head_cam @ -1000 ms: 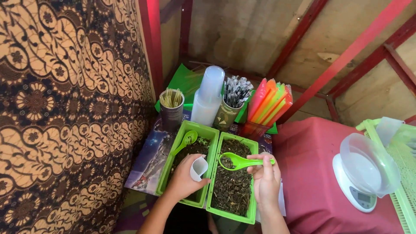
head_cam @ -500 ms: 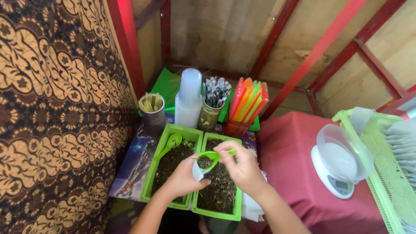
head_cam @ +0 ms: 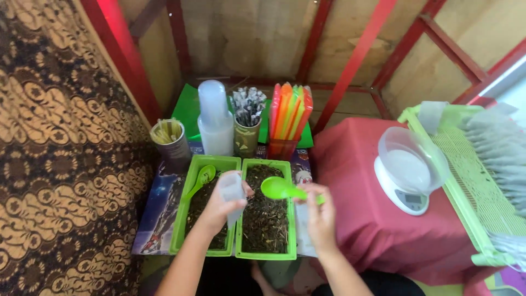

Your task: The person scoops loose tea leaves from a green container into white tea bags using a green plastic spoon. They then place the filled tea bags onto a digital scale to weigh them before moving them to a drying rack.

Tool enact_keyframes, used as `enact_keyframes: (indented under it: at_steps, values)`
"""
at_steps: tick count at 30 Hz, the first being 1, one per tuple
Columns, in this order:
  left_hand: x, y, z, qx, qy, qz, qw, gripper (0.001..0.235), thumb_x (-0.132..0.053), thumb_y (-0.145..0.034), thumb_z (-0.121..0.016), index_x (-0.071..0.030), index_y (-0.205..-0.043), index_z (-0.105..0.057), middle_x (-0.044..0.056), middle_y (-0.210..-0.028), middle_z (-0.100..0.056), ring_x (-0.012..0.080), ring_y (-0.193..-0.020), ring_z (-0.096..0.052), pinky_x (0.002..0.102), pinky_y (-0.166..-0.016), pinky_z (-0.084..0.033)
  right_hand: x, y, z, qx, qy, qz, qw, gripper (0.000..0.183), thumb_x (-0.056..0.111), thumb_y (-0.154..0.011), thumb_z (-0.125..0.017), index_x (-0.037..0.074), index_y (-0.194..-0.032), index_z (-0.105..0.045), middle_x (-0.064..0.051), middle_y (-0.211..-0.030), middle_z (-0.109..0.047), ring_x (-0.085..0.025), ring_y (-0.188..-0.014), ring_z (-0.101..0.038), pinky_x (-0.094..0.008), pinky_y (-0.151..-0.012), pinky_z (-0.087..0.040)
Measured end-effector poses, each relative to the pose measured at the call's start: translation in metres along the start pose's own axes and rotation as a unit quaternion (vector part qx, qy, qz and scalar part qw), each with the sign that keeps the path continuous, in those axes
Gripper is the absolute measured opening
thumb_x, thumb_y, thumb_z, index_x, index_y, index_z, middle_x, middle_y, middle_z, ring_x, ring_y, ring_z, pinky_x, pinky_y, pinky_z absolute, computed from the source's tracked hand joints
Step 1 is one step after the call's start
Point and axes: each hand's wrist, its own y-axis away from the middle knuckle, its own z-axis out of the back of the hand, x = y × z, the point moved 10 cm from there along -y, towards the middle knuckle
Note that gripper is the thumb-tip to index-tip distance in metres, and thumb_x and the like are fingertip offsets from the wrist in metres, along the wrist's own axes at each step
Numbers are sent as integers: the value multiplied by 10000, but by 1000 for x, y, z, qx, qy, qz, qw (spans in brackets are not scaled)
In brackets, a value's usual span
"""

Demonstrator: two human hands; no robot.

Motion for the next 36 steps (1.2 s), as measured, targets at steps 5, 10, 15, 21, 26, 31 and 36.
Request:
enact_keyframes:
  at_steps: [5,10,15,21,26,31,36]
  values:
    - [-7,-4,-17,75,205,4,976,591,-259,-748,-817,-99,-1255,-558,105,-1163,-669,357,-1128,-678,535,-964,-525,-111,44,5,65,93,-208,971,210,230,-972,-610,55,-1080,-651,-98,-1088,-722,-208,-870,-801,-297,-793,-651]
    - [-15,-9,-47,103,170,38,979,556,-376,-824,-720,-38,-1254,-618,154,-1187,-702,327,-1103,-689,431,-887,-550,-85,30,11,138,404,-95,899,255,352,-904,-682,199,-1108,-702,34,-1181,-652,-222,-1144,-623,-423,-851,-529]
    - [-21,-5,-99,208,-21,79,975,539,-347,-803,-768,-131,-1246,-552,112,-1064,-696,246,-958,-691,376,-781,-545,46,6,-9,129,317,176,923,343,197,-909,-720,127,-1235,-640,-119,-1345,-583,-318,-1246,-571,-479,-1084,-428]
    - [11,1,-113,258,-59,56,963,770,-155,-669,-893,-11,-1330,-525,250,-1106,-681,400,-1031,-679,627,-967,-504,88,-13,-43,251,331,243,876,139,257,-834,-783,184,-912,-694,-49,-1338,-574,-351,-1245,-527,-492,-989,-412]
    - [-41,0,-136,214,-101,12,972,975,-226,-677,-911,-39,-1461,-362,327,-1465,-478,534,-1364,-442,754,-1084,-320,96,-22,-41,298,409,243,827,127,303,-865,-726,189,-831,-679,3,-1268,-609,-280,-1208,-573,-484,-967,-387]
    - [-26,-6,-100,68,-178,24,981,388,-364,-938,-605,-136,-1247,-661,20,-1179,-688,164,-1029,-653,330,-858,-540,100,-40,-36,296,425,196,833,175,211,-932,-645,127,-877,-788,-73,-1274,-685,-286,-1196,-604,-569,-1017,-375]
    - [-56,0,-105,-3,-166,-119,979,257,-259,-962,-623,-77,-1047,-784,76,-1161,-743,204,-1072,-677,358,-885,-541,75,-42,-38,332,418,159,831,206,269,-944,-638,136,-1017,-777,8,-1014,-718,-212,-917,-662,-442,-862,-418]
